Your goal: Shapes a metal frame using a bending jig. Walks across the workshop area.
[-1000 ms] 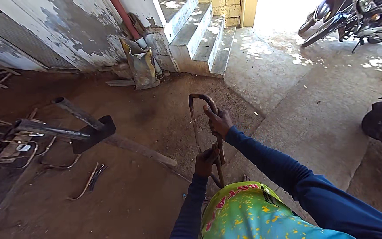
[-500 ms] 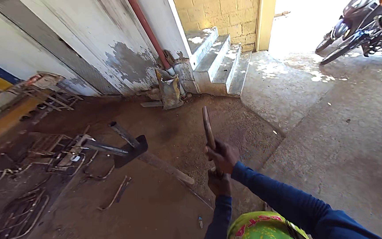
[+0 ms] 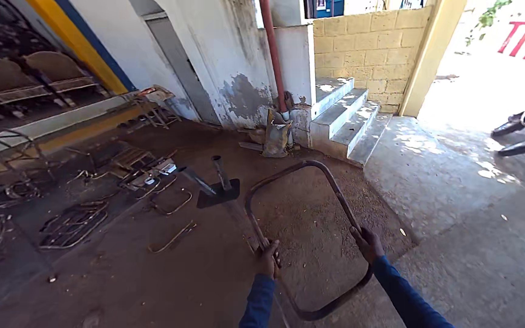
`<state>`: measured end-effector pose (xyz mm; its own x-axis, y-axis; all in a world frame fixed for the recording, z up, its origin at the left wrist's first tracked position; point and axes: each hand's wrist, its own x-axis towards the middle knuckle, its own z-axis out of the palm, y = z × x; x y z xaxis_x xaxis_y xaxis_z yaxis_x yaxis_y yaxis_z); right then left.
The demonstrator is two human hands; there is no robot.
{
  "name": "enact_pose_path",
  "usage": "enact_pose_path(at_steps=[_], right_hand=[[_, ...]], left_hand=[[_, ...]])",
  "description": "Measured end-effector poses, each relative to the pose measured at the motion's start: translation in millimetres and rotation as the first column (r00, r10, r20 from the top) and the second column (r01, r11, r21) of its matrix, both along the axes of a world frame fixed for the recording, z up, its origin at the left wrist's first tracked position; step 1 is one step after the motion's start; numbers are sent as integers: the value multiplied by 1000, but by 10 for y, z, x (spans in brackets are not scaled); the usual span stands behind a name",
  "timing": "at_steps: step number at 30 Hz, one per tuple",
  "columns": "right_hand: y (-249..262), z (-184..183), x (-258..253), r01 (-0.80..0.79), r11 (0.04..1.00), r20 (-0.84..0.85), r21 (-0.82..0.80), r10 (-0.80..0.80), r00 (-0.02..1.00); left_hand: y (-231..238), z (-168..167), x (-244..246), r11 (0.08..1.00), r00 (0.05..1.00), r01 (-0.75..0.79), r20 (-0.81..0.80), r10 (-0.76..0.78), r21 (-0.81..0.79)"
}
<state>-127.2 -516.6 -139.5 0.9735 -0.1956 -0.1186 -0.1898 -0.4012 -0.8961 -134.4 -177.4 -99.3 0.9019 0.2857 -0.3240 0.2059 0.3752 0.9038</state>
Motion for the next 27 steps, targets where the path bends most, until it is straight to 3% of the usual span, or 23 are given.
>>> enact_pose_path(at_steps=[4,7,9,14,17,22,27], right_hand=[[100,-183,-152,58,991,-31,-124,-62,998],[148,-222,-220,66,985,-51,-157,-74,996],[160,-220,-255,67,986,-29,-151,-73,997],[190,-269,-317,29,988,-63,-149,-39,997],[240,-284,-325,18,991,-71,-129,-28,997],[364,-198,-265,-52,993,-74,-110,44,996],[712,374,129,-133,929,-46,-344,125,991]], left_hand=[[-1,-70,40,953,973,53,-229,17,298],[14,-178,46,816,964,92,-255,69,571],[31,-214,31,763,963,126,-264,60,633],[131,-132,-4,803,935,234,-354,-30,548],[154,-123,-52,865,941,187,-338,-22,466],[298,-155,-237,842,957,99,-283,66,530],[442,-170,-522,908,988,-92,-74,134,410]])
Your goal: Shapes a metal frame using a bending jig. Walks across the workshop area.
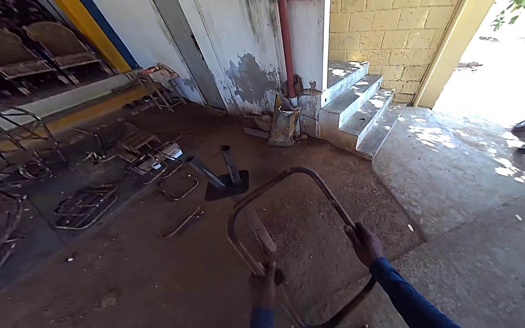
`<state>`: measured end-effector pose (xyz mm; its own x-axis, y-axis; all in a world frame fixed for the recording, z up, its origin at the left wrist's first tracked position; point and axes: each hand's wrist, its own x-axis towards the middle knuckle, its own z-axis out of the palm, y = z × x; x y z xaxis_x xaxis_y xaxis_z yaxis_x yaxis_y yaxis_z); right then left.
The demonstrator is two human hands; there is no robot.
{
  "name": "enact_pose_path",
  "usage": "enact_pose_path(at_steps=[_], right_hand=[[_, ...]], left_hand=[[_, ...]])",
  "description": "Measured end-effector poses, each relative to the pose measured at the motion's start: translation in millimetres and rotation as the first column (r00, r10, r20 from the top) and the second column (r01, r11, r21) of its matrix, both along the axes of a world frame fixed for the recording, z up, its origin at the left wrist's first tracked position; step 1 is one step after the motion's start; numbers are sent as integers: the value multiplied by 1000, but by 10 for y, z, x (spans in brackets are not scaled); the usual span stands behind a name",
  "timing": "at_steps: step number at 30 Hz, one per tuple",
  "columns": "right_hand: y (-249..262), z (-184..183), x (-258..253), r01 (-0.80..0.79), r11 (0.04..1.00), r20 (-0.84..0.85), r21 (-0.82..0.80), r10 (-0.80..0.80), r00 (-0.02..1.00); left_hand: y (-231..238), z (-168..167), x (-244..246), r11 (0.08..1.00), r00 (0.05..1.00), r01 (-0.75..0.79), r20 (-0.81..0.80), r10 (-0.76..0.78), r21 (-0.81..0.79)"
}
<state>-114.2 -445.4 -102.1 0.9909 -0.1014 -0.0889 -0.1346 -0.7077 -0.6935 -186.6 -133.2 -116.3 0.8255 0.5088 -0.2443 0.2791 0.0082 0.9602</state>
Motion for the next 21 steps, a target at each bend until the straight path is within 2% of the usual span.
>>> enact_pose_path(at_steps=[3,7,9,11,15,18,21], right_hand=[[217,379,436,-105,987,45,-121,111,993],[564,666,1015,-281,920,96,-274,317,944],[809,757,1213,-342,882,98,-324,391,915],[1024,777,1335,-412,865,102,-286,455,885],[1221,930,1585,-498,851,83,-168,515,853],[1232,1076,1903,-525,831,45,-183,540,840],[1156,1181,2357,-546,813,32,-203,563,826]], left_hand=[[139,129,-154,976,990,-9,137,40,-220],[766,652,-50,910,936,-175,223,272,-375],[1129,850,146,896,892,-295,241,383,-331],[1391,908,338,889,835,-418,308,457,-187],[1700,945,710,887,810,-462,402,428,-13],[1694,874,1028,880,806,-473,386,449,-39],[1540,986,1284,883,815,-450,343,467,-133]])
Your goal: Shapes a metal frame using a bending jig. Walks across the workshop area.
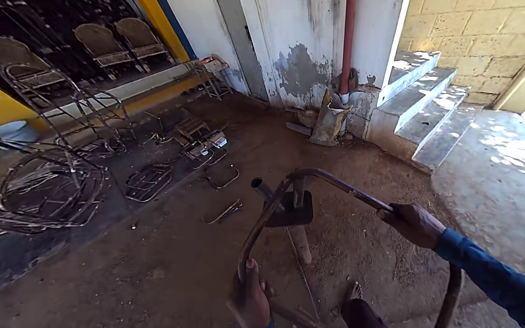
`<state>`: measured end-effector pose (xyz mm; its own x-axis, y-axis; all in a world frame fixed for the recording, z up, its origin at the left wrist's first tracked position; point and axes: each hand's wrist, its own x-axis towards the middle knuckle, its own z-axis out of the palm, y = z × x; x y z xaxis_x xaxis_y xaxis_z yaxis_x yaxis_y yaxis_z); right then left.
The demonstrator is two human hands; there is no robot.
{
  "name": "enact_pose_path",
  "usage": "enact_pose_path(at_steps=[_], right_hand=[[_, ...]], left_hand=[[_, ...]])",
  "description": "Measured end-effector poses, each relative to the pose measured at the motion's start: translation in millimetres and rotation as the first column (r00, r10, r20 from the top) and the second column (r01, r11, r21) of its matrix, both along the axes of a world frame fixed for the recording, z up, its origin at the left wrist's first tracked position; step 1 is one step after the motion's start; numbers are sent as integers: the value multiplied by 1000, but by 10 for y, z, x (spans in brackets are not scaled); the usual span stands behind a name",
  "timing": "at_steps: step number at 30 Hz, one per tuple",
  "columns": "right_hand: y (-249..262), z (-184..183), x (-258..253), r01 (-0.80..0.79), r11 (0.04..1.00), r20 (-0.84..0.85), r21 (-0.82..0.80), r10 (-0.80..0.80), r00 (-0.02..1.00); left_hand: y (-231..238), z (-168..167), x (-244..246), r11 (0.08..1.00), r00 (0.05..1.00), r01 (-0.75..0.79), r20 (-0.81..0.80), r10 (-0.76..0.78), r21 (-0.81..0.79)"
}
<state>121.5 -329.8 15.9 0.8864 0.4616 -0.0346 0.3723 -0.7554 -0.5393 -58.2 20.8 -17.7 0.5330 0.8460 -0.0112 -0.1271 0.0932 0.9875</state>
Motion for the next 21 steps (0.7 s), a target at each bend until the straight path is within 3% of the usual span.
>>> enact_pose_path(at_steps=[4,9,13,17,21], right_hand=[[-57,76,636,-46,999,-8,-12,46,999],[50,-288,852,-94,988,-244,-126,61,968],[109,-527,588,-28,977,-328,-213,-44,944],[228,-514,214,125,969,-241,-214,-176,954],[532,-515,-527,332,919,-96,-211,-357,929]], left_hand=[[-158,160,262,1000,1000,15,-22,-15,-28],[-85,-221,355,999,965,4,-263,5,33],[51,-602,283,997,930,71,-363,-51,42],[188,-792,238,970,915,179,-390,-102,166],[315,-790,209,956,905,283,-353,-236,85]])
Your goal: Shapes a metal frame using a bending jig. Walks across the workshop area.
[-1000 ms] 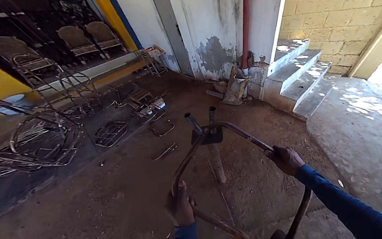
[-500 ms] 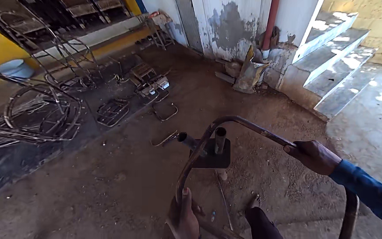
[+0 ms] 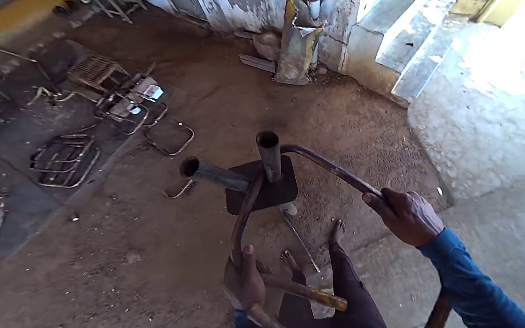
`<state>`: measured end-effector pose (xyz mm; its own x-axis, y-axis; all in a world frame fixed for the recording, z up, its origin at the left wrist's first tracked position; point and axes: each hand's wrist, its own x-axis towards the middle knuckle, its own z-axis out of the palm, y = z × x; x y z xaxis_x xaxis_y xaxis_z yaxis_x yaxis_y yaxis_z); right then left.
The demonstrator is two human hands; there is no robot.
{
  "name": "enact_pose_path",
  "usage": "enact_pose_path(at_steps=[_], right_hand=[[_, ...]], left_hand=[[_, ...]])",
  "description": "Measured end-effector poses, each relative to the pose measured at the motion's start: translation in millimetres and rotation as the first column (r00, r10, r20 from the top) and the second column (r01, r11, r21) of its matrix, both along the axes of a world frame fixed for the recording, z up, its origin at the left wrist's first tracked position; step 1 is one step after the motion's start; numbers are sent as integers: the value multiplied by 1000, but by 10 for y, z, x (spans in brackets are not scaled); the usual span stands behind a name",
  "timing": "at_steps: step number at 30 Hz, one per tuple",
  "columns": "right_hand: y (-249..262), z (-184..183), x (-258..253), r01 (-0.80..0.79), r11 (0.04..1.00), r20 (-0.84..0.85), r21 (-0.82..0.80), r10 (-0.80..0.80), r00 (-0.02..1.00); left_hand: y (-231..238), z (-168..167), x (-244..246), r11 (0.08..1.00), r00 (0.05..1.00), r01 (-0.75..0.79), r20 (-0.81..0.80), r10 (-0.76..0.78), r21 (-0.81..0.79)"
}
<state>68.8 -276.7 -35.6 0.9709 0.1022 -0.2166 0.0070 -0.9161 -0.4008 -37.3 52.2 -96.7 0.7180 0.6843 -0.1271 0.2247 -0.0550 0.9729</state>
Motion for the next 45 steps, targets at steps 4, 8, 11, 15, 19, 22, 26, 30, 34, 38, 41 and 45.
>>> enact_pose_path(at_steps=[4,8,11,15,19,22,26,30,34,38,41,45], right_hand=[[-24,59,46,-20,1000,-21,-1,20,1000],[-414,115,832,-236,972,-34,-8,235,971],[-448,57,938,-241,969,3,43,241,970],[-405,-23,806,-188,982,8,32,188,982],[-549,301,981,-209,978,261,-2,202,944],[-782,894,599,-18,976,493,219,-94,865],[-1131,942,-653,531,730,352,430,-677,647],[-651,552,-2039,616,71,-244,784,-878,411],[-293,321,-2795,396,-323,-368,859,-929,40],[-276,154,-3309,372,-312,-269,874,-949,-163],[-312,81,-3552,550,-210,-78,809,-964,-253],[-564,-162,-3607,615,-175,-4,769,-963,-270]], left_hand=[[101,13,-35,991,994,104,52,-99,-90],[-18,25,44,957,992,77,121,-44,-279],[-32,132,136,955,991,76,124,-42,-286],[-2,143,114,952,993,102,91,-79,-288],[-273,322,163,912,956,73,290,51,-403],[-314,627,351,881,838,255,546,5,-399],[-287,903,564,814,698,469,709,-104,-342],[-469,1012,675,655,575,675,799,-177,-341],[-898,850,476,323,527,847,746,-407,-422],[-1308,638,154,263,585,766,466,-663,-587],[-1413,607,39,315,626,702,343,-700,-639],[-1463,637,-98,347,640,689,310,-703,-637]])
